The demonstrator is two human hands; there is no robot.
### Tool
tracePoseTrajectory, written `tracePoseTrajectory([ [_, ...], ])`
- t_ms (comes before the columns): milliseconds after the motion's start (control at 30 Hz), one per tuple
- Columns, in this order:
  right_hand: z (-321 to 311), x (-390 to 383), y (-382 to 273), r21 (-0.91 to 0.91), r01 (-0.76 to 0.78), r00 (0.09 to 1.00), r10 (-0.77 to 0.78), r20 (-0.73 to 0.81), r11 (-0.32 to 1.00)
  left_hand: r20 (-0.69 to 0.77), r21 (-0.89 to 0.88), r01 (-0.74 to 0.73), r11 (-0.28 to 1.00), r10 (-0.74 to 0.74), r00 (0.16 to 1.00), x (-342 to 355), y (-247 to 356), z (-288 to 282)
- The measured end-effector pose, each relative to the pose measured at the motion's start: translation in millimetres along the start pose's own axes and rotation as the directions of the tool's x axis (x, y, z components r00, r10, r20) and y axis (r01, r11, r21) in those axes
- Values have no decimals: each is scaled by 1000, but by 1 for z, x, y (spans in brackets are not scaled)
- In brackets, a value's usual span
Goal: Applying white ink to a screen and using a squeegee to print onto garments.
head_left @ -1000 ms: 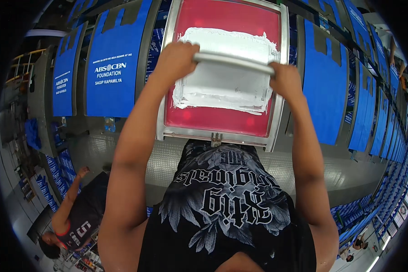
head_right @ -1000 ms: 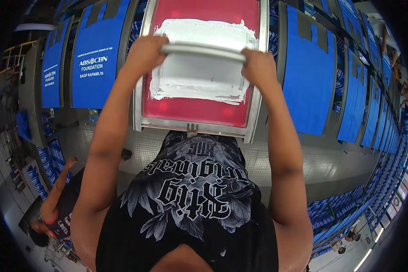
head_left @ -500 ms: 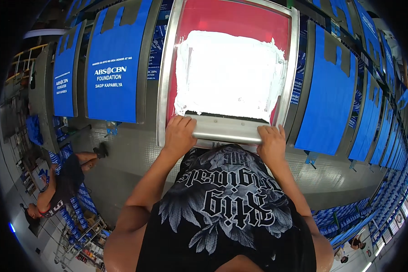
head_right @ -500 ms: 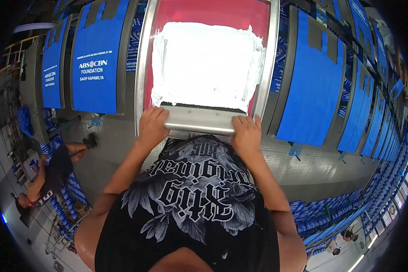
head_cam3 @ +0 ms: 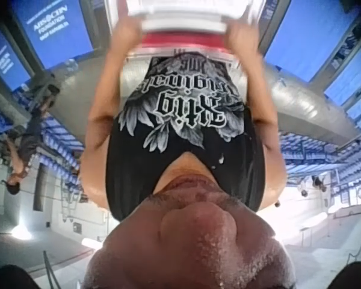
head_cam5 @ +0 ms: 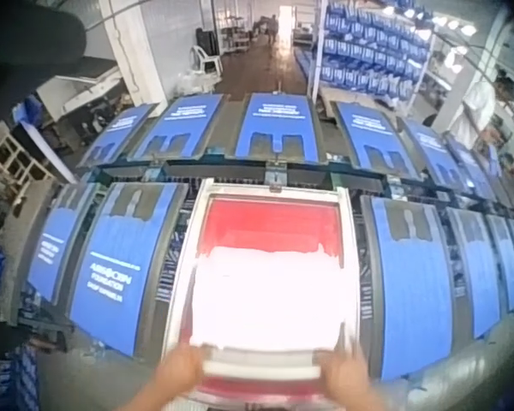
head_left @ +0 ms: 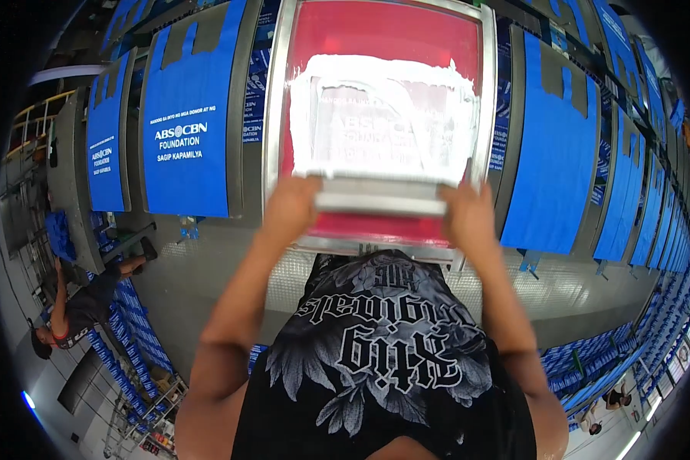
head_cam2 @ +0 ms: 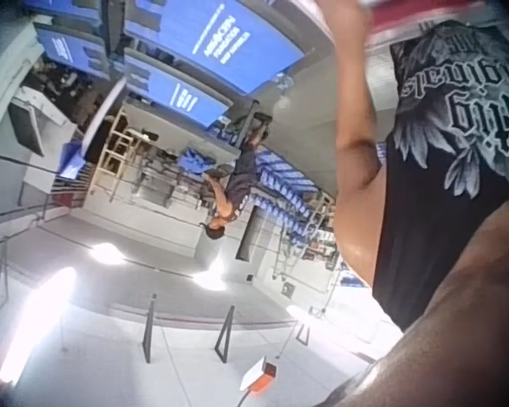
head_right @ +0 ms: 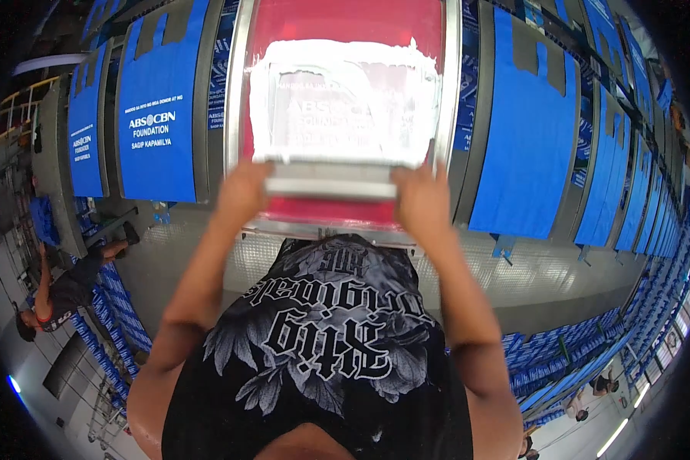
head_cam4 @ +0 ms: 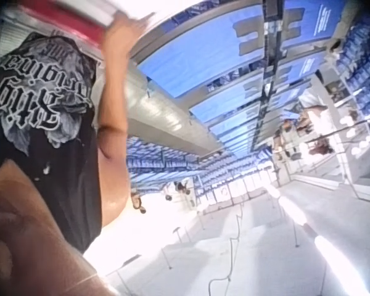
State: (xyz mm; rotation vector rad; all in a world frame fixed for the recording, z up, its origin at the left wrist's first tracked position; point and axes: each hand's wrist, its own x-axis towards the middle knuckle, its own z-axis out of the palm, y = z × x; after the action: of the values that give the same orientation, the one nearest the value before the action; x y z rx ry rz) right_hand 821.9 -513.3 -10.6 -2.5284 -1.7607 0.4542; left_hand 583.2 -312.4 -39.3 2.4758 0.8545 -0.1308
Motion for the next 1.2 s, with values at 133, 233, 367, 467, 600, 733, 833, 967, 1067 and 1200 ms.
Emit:
tracePoseTrajectory([
  [133,25,-5,7,85,-41,998,44,-34,996,-139,-1,-178,984,176,975,6,-5,24],
  [233,15,95,48,-110,-58,998,54,-42,992,-99,92,-37,995,46,994,112,-11,-16],
  [367,-39,159,67,-101,27,994,-38,-107,994,-70,127,-69,989,78,994,177,-7,-54],
  [467,-26,77,27,-95,-47,994,56,91,994,141,117,33,993,-50,989,92,0,-44],
  [600,18,-28,-14,145,-46,997,55,-61,988,-251,-34,-271,962,254,934,-23,-4,26],
  [733,10,59,21,-30,-78,997,78,-10,996,-39,58,-10,998,13,999,71,-10,-7],
  [833,-28,146,50,-126,-49,998,43,-44,991,-98,173,-74,982,92,991,166,-19,-45],
  [967,-36,123,55,-123,-56,998,58,9,991,41,112,-2,994,-3,999,131,11,-71],
  [1067,-20,20,2,-71,-50,989,60,134,996,25,45,-43,998,42,999,21,-5,-22],
  [1200,14,-13,-5,-1,-108,990,108,96,994,-190,-6,-244,970,239,952,-8,-1,17],
])
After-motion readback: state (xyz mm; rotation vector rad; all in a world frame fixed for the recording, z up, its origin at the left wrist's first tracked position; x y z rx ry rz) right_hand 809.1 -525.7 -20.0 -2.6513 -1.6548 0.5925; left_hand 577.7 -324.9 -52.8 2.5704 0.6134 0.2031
